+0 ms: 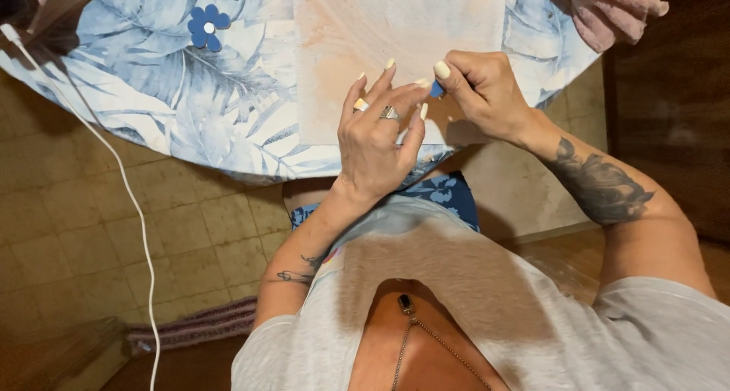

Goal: Sanding the edges of small blue mosaic tiles using a sheet of sandpaper on a table.

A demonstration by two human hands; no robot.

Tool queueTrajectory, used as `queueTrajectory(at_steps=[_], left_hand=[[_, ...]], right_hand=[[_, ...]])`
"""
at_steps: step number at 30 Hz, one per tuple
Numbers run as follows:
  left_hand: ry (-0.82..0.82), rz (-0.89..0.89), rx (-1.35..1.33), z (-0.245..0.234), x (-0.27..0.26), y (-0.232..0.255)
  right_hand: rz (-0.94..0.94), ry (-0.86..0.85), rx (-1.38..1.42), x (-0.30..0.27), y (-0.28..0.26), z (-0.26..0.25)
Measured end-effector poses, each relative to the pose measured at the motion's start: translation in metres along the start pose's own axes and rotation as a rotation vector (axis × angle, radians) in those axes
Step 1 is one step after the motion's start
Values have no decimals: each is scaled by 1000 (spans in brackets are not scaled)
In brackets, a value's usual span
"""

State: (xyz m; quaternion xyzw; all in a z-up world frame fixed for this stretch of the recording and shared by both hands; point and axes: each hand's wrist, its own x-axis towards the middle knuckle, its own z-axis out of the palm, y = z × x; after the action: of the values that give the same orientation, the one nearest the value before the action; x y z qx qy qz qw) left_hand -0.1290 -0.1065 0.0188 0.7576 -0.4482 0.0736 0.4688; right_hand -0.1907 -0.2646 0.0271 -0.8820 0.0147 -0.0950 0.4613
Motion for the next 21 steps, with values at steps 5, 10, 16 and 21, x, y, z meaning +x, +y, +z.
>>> queueTrajectory(at_steps=[5, 10, 16, 21], left_hand=[[58, 7, -17, 0, 0, -1], [34, 24, 2, -2, -2, -5], [35, 18, -32, -1, -3, -5], [43, 7, -59, -2, -4, -6]], right_hand=[[-49, -8, -16, 3, -3, 4], [-80, 18, -64, 3, -6, 7], [-96, 30, -79, 3, -7, 11], [-20, -61, -2, 4, -12, 7]])
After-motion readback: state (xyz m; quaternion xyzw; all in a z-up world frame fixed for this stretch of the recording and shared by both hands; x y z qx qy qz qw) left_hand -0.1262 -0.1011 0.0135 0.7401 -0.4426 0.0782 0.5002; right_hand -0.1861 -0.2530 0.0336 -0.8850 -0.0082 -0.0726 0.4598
